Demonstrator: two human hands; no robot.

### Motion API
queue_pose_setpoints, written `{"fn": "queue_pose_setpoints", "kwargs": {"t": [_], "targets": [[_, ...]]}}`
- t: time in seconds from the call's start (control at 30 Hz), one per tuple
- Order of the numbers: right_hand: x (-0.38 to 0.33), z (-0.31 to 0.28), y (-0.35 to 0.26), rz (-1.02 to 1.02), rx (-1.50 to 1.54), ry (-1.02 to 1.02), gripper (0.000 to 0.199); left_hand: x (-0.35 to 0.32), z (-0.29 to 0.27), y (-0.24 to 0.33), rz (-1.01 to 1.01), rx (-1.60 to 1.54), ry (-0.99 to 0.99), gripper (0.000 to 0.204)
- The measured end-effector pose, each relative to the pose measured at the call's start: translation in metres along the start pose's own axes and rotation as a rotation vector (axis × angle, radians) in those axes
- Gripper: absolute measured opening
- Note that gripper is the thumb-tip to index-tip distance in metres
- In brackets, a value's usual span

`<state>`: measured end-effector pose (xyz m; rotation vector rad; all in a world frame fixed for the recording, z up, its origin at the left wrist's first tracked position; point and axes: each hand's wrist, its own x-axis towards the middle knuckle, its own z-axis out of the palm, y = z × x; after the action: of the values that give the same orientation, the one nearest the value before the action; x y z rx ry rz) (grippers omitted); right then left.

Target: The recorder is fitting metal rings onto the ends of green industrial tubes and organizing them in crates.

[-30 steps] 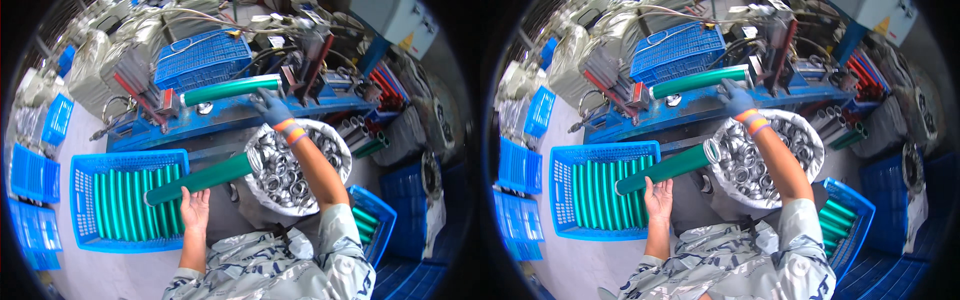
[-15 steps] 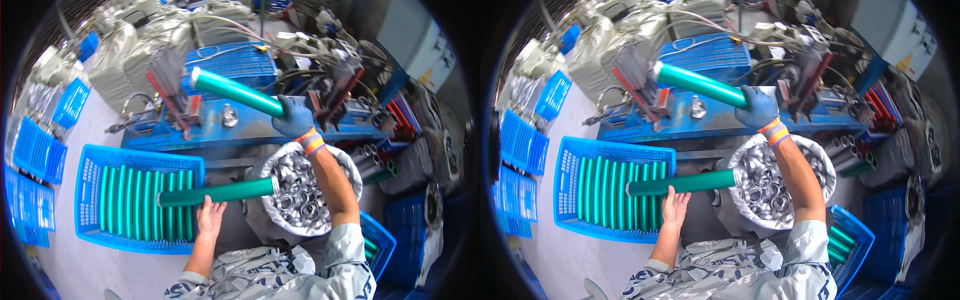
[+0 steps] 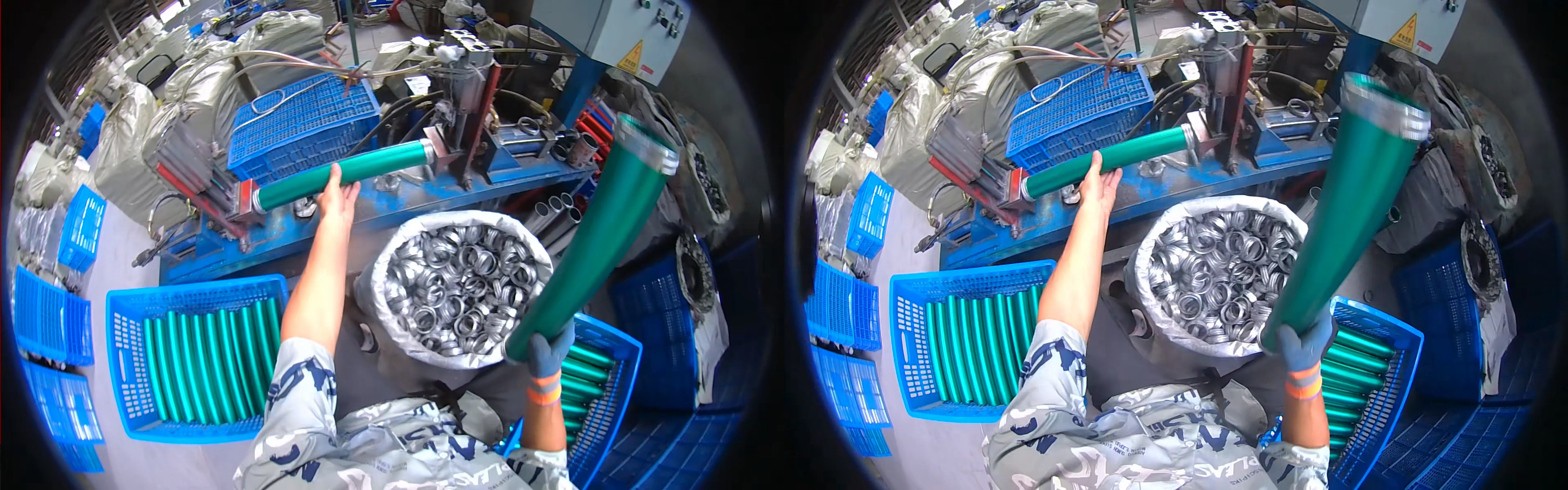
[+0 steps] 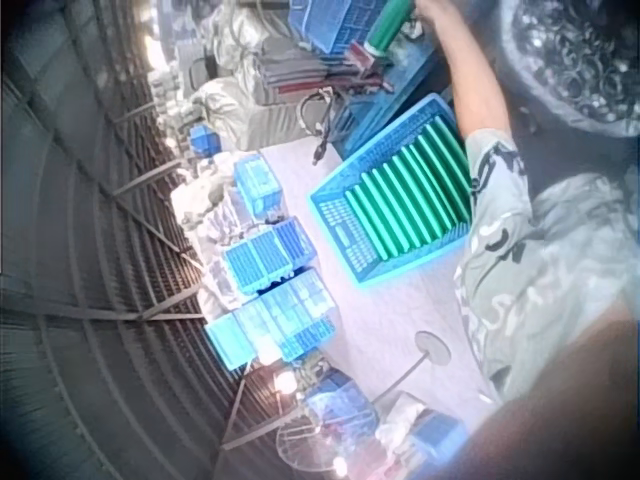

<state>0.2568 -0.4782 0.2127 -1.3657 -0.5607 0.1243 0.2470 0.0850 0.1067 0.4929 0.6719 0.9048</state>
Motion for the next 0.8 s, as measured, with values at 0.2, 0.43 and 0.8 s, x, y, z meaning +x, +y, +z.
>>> {"fn": "queue_pose_setpoints", "kwargs": {"t": [0.2, 0.43, 0.8], "targets": [[-0.030, -0.035, -0.006, 0.063, -0.055, 0.066, 0.066, 0.046, -0.013, -0.023, -0.014, 0.048, 0.100, 0.066], [-0.029, -0.027, 0.020, 0.122, 0.115, 0.089, 0.082, 0.028, -0.031, 0.000, 0.047, 0.119, 0.156, 0.074], [-0.072, -0.119, 0.026, 0.287, 0.029, 0.455, 0.046, -0.117, -0.159, 0.008, 0.303, 0.640, 0.099, 0.047]]}}
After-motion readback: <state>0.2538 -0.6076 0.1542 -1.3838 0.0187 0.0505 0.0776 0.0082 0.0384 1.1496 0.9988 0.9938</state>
